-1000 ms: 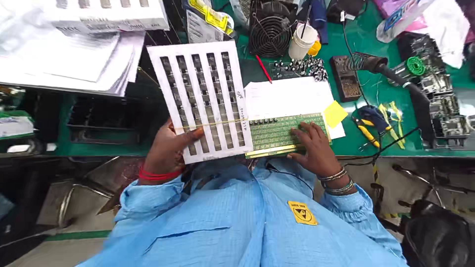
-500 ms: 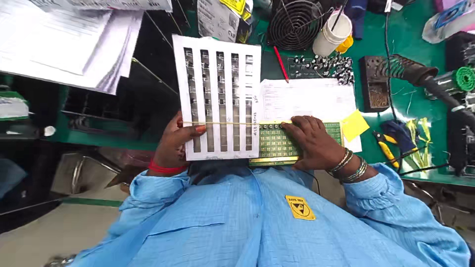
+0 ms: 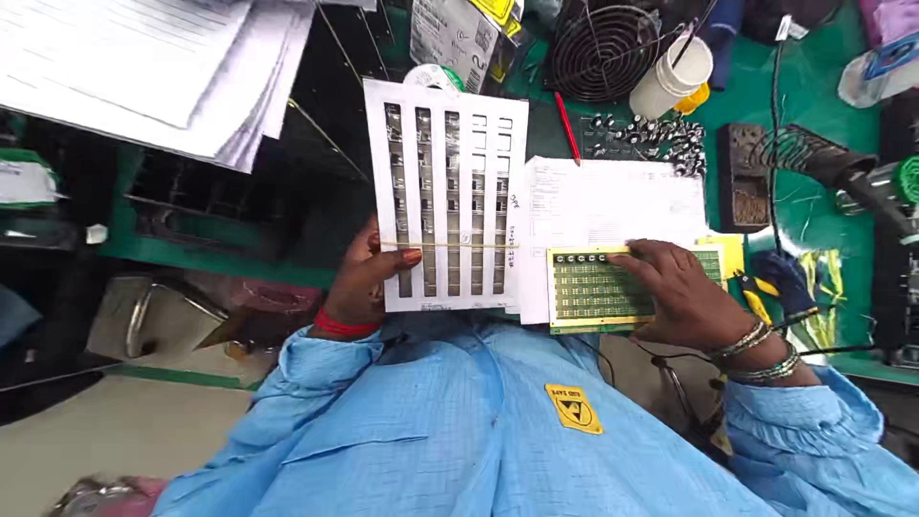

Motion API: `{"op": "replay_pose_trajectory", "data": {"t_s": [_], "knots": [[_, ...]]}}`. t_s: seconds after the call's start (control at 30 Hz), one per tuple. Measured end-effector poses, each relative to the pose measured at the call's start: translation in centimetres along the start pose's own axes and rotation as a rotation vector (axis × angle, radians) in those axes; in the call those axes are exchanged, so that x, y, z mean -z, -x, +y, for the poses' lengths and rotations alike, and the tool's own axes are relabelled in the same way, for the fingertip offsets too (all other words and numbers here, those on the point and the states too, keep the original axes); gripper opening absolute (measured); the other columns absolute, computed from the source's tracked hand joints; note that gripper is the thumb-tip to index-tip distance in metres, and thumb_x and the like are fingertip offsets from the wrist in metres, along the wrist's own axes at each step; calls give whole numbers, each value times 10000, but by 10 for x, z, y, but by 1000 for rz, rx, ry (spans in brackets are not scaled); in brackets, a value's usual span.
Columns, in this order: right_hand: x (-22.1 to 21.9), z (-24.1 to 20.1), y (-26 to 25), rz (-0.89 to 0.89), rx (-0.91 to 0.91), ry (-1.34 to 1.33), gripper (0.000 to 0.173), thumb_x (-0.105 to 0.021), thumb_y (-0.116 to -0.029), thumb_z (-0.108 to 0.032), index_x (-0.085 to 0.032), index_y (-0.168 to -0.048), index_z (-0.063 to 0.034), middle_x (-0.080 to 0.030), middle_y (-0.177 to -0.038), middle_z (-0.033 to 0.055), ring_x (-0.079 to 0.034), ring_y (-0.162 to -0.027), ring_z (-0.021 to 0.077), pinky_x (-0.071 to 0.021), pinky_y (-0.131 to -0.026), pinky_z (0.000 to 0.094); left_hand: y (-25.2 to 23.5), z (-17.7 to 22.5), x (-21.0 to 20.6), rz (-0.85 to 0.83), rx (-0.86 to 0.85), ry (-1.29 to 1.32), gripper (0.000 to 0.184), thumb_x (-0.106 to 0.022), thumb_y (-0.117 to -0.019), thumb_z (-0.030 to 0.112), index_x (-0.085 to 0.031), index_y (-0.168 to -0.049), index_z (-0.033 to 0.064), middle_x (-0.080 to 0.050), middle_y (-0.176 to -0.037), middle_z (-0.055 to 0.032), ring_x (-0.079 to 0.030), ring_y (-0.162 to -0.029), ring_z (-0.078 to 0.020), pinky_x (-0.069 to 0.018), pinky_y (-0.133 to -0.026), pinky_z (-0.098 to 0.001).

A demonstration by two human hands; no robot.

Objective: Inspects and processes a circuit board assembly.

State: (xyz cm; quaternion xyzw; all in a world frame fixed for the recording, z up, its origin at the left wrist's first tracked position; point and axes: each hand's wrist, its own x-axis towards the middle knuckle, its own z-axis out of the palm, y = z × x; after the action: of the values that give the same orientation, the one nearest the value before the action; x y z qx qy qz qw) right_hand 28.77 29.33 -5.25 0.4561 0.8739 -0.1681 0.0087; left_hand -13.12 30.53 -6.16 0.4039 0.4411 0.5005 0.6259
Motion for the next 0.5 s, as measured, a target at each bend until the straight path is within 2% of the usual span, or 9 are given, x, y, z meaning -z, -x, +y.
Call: {"op": "replay_pose_trajectory", "data": {"t_s": [0.07, 0.13, 0.2, 0.27, 0.3, 0.37, 0.43, 0.5], "knots": [[4, -3, 4, -58, -62, -38, 1270, -1016, -410, -377, -460, -1535, -185, -426, -1520, 323, -427, -1368, 575, -328, -1057, 772, -4, -3, 0, -10, -13, -6, 386, -571, -844, 18, -565, -1181, 206, -743, -945, 137, -708, -845, 16, -604, -774, -188], [16, -14, 1, -104, -98, -108, 1229, -998, -490, -433, -444, -1552, -153, -366, -1564, 334, -368, -1408, 588, -297, -1071, 777, -6, -4, -3, -13, -26, -9, 417, -564, -844, 7, -542, -1212, 202, -740, -954, 154, -706, -850, 25, -602, -781, -180], [25, -24, -12, -13, -79, -125, 931, -875, -693, -491, -539, -1484, -132, -425, -1551, 283, -415, -1403, 536, -337, -1076, 744, -7, -4, -4, -7, -31, -7, 414, -561, -845, -1, -532, -1214, 186, -736, -961, 154, -705, -861, 23, -601, -788, -180], [31, -30, -38, 154, -78, -138, 561, -760, -879, -347, -652, -1351, -63, -563, -1442, 235, -551, -1302, 457, -438, -1042, 660, -7, -5, -4, 7, -26, -10, 403, -567, -843, -5, -529, -1201, 176, -735, -952, 157, -704, -857, 26, -601, -785, -177], [34, -32, -54, 223, -91, -159, 438, -721, -922, -236, -677, -1304, -25, -618, -1370, 231, -603, -1246, 429, -478, -1026, 613, -6, -5, -4, 11, -23, -14, 401, -575, -843, -6, -526, -1198, 174, -733, -949, 159, -703, -856, 30, -599, -783, -173], [38, -32, -90, 282, -146, -216, 316, -632, -983, -107, -673, -1273, 15, -677, -1257, 222, -673, -1133, 380, -533, -981, 555, -6, -6, -3, 5, -15, -13, 401, -588, -844, -8, -523, -1200, 166, -734, -949, 152, -704, -857, 24, -601, -788, -179], [39, -32, -126, 304, -218, -245, 298, -580, -1004, -68, -677, -1271, 22, -689, -1197, 242, -702, -1014, 385, -555, -898, 558, -7, -6, -4, 16, 11, -35, 396, -586, -847, -18, -513, -1196, 155, -729, -936, 149, -702, -848, 24, -600, -784, -181], [38, -34, -160, 258, -297, -212, 326, -567, -1006, -72, -663, -1303, 23, -669, -1244, 271, -681, -1083, 433, -521, -946, 605, -7, -5, -5, 53, 55, -65, 405, -586, -837, -18, -520, -1207, 134, -723, -918, 136, -699, -825, 18, -601, -765, -190]]}}
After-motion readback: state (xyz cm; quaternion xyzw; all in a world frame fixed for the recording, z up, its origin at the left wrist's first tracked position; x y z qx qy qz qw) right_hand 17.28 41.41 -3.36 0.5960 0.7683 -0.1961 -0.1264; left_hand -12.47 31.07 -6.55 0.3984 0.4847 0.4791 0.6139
